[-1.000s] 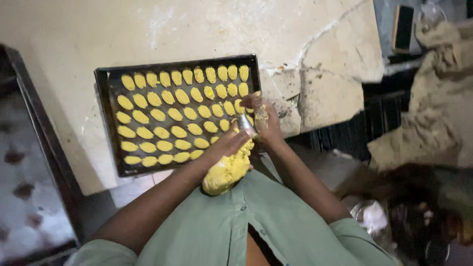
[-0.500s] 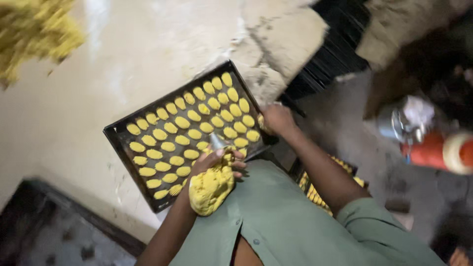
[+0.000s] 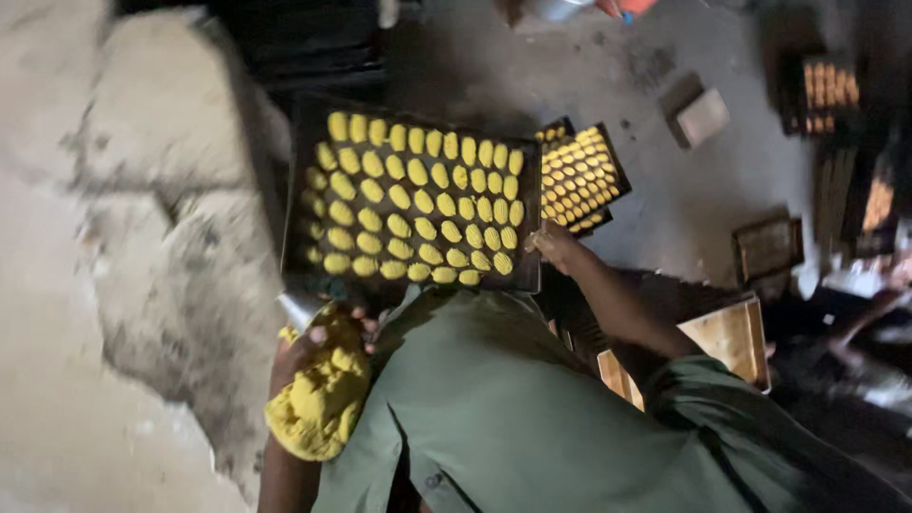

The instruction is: The person sits in a bakery production area holding a piping bag filled with yellow dough and pipes ribbed oval dough pieces onto baking trays, working row by row until a tray is filled. They occasionally set the bag down, grab more dough from a pile on the table, reload the bag, and continue piping onto additional trays.

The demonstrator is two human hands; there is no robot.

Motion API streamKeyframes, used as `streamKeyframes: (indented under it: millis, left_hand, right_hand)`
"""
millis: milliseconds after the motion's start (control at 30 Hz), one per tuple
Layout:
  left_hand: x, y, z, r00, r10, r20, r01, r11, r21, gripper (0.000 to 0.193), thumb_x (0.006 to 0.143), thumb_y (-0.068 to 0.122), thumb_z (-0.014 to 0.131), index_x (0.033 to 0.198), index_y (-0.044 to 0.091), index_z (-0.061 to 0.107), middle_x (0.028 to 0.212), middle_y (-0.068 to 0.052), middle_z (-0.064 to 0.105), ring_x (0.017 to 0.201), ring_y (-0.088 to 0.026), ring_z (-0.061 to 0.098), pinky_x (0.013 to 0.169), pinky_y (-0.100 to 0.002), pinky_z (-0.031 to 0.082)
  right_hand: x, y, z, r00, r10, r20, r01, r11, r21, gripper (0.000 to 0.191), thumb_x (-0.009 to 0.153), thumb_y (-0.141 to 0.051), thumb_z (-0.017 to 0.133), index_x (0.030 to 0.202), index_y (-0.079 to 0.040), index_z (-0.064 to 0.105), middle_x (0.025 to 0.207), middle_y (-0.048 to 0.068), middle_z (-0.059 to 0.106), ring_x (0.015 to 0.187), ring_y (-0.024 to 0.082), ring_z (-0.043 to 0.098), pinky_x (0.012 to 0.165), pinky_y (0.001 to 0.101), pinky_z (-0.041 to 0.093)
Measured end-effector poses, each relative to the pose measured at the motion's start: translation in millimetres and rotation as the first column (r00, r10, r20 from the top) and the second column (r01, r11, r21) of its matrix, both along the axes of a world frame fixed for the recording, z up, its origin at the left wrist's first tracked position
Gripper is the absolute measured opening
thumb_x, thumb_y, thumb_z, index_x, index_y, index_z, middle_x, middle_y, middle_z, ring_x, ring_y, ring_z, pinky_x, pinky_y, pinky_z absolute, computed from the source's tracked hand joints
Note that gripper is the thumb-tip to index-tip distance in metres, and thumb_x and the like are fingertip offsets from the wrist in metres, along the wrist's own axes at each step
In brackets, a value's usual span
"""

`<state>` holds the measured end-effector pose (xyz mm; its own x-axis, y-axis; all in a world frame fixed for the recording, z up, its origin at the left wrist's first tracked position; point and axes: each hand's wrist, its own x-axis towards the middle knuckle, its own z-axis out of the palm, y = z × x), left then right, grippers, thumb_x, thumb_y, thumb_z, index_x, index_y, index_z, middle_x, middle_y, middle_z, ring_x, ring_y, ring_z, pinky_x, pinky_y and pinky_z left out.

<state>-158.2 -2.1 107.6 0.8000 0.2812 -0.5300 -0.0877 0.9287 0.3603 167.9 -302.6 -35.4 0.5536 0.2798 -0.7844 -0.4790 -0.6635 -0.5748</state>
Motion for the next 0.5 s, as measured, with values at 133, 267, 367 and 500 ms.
streamKeyframes:
  millis: [133,267,367,500]
  left_hand:
    - [73,-3,-4,0.998,-0.050,0.031,0.053,0.994,-0.097,0.048,0.088,0.016,0.072,0.130,0.001,0.055,0.121,-0.021,0.064,0.108,-0.039,0.066,0.087,-0.047,0.056]
    - [150,-16,8,0.988,-0.107,-0.110,0.101,0.993,-0.057,0.048,0.088,0.018,0.071,0.130,0.002,0.055,0.122,-0.022,0.064,0.106,-0.038,0.065,0.090,-0.047,0.055]
    - [200,-27,13,0.977,-0.097,-0.189,0.107,0.993,0.041,0.045,0.090,0.016,0.070,0.130,0.003,0.053,0.119,-0.020,0.063,0.107,-0.035,0.064,0.095,-0.050,0.056]
    - [257,-31,12,0.910,-0.096,-0.402,0.159,0.979,0.126,0.047,0.089,0.016,0.069,0.131,0.004,0.054,0.119,-0.019,0.064,0.106,-0.034,0.065,0.092,-0.048,0.056]
  right_hand:
    - [17,-27,-32,0.868,-0.445,-0.222,0.476,0.873,0.111,0.022,0.088,-0.013,0.068,0.107,-0.011,0.056,0.094,0.000,0.061,0.081,0.012,0.063,0.072,0.0396,0.052]
    - [66,-23,-56,0.701,-0.705,-0.110,0.712,0.699,0.060,0.020,0.089,-0.017,0.069,0.105,-0.012,0.058,0.091,0.003,0.060,0.077,0.017,0.061,0.069,0.0435,0.051]
    - [119,-46,-67,0.659,-0.751,0.021,0.751,0.660,0.030,0.017,0.089,-0.020,0.069,0.101,-0.012,0.059,0.087,0.004,0.060,0.074,0.018,0.061,0.067,0.0432,0.051]
    - [190,-112,-73,0.642,-0.747,0.175,0.764,0.643,-0.059,0.017,0.090,-0.024,0.069,0.096,-0.011,0.060,0.082,0.005,0.061,0.070,0.019,0.061,0.064,0.0427,0.050]
